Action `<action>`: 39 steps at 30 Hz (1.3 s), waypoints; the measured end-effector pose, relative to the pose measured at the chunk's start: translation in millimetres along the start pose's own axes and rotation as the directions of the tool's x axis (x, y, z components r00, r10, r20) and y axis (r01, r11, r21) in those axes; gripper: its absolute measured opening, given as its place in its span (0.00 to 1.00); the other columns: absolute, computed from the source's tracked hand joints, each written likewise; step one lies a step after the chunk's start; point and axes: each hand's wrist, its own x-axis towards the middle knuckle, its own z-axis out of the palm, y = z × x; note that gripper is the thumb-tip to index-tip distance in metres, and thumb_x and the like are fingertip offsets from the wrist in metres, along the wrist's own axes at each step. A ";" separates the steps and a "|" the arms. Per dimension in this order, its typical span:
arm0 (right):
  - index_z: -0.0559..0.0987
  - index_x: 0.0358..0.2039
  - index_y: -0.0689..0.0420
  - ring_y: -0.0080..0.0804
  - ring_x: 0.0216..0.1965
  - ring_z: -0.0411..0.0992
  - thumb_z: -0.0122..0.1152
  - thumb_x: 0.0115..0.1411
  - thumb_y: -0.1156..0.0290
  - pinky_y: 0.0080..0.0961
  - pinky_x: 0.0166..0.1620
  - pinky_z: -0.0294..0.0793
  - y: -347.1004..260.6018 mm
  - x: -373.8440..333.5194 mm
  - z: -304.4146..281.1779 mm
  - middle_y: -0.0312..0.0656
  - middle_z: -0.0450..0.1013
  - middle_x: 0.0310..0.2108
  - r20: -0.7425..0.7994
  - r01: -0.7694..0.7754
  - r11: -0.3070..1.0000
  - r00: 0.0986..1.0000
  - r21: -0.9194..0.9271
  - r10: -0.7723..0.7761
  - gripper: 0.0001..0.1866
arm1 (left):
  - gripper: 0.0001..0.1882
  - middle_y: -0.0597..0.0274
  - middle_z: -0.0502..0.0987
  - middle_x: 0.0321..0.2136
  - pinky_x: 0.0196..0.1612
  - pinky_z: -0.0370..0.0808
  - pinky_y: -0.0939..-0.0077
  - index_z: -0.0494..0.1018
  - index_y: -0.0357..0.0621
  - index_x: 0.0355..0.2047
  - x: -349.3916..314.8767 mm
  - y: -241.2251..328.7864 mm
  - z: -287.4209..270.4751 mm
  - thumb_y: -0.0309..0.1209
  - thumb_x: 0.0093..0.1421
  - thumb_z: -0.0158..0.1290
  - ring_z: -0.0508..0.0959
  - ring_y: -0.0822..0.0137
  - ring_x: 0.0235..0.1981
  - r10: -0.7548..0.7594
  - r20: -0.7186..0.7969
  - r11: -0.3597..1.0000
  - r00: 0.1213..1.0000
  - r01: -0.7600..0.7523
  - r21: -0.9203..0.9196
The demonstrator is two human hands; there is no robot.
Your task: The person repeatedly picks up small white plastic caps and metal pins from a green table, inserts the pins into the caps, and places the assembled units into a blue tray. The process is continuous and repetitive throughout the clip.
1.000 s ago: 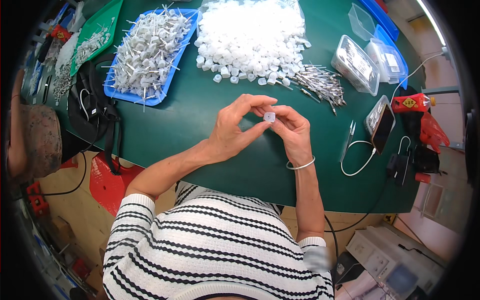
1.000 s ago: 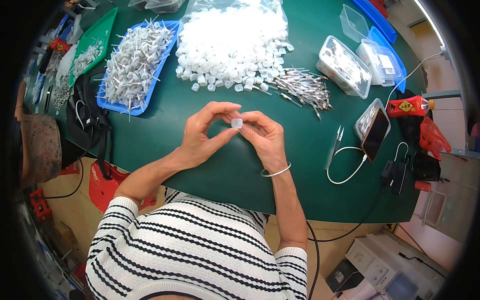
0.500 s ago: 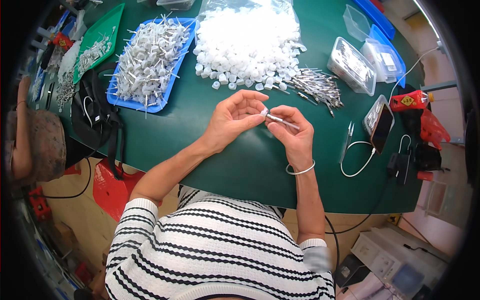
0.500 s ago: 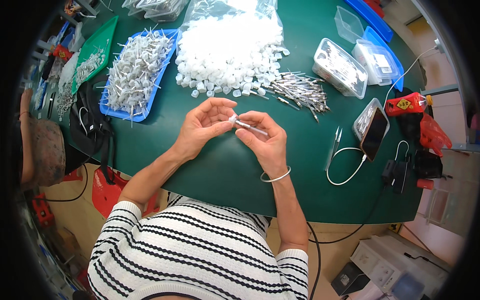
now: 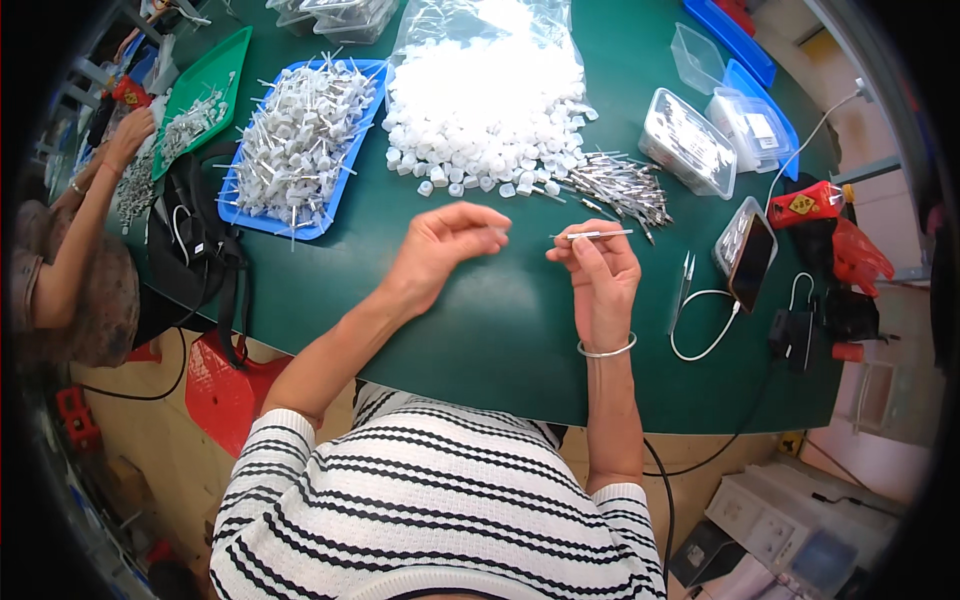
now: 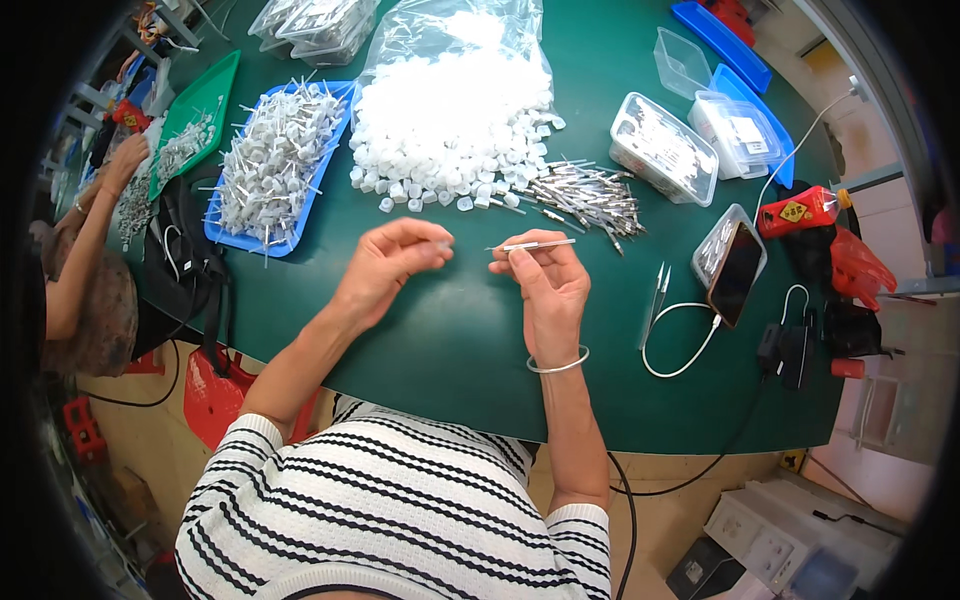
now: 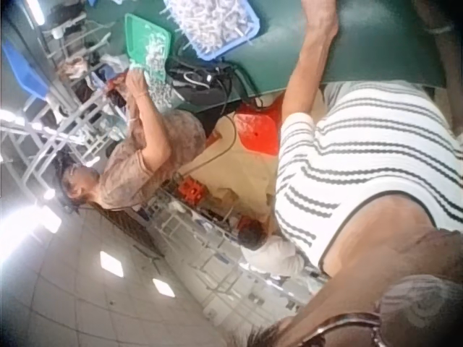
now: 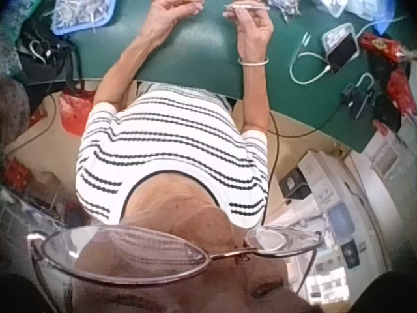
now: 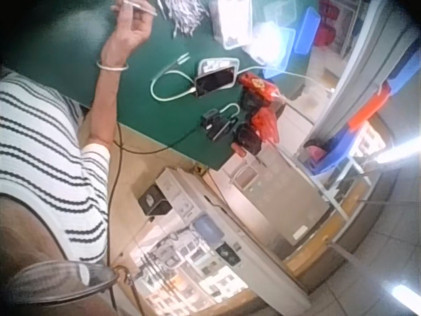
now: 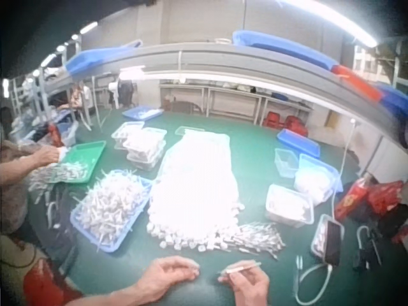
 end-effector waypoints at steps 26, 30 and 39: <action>0.76 0.37 0.61 0.24 0.33 0.73 0.59 0.60 0.77 0.23 0.38 0.74 14.9 -4.4 -1.1 0.40 0.75 0.34 0.052 -0.188 0.966 0.982 0.177 0.181 0.05 | 0.07 0.64 0.77 0.32 0.38 0.75 0.82 0.75 0.35 0.36 7.3 -10.2 32.0 0.26 0.59 0.58 0.76 0.77 0.33 0.081 0.056 0.990 0.995 -0.087 0.113; 0.76 0.36 0.62 0.24 0.32 0.73 0.59 0.59 0.77 0.23 0.38 0.75 16.8 -4.7 -1.9 0.40 0.75 0.34 0.041 -0.183 0.970 0.983 0.162 0.178 0.05 | 0.06 0.63 0.77 0.32 0.37 0.75 0.82 0.75 0.35 0.35 5.5 -10.2 33.9 0.26 0.59 0.57 0.76 0.77 0.33 0.098 0.042 0.985 0.994 -0.103 0.139; 0.75 0.39 0.63 0.25 0.33 0.74 0.58 0.60 0.78 0.23 0.39 0.75 8.6 -3.6 -4.1 0.40 0.74 0.33 -0.048 -0.007 0.992 0.999 0.128 0.013 0.06 | 0.06 0.62 0.78 0.33 0.38 0.76 0.82 0.75 0.35 0.36 1.6 -11.2 21.0 0.25 0.60 0.56 0.77 0.76 0.33 0.108 -0.013 0.977 0.994 -0.104 0.187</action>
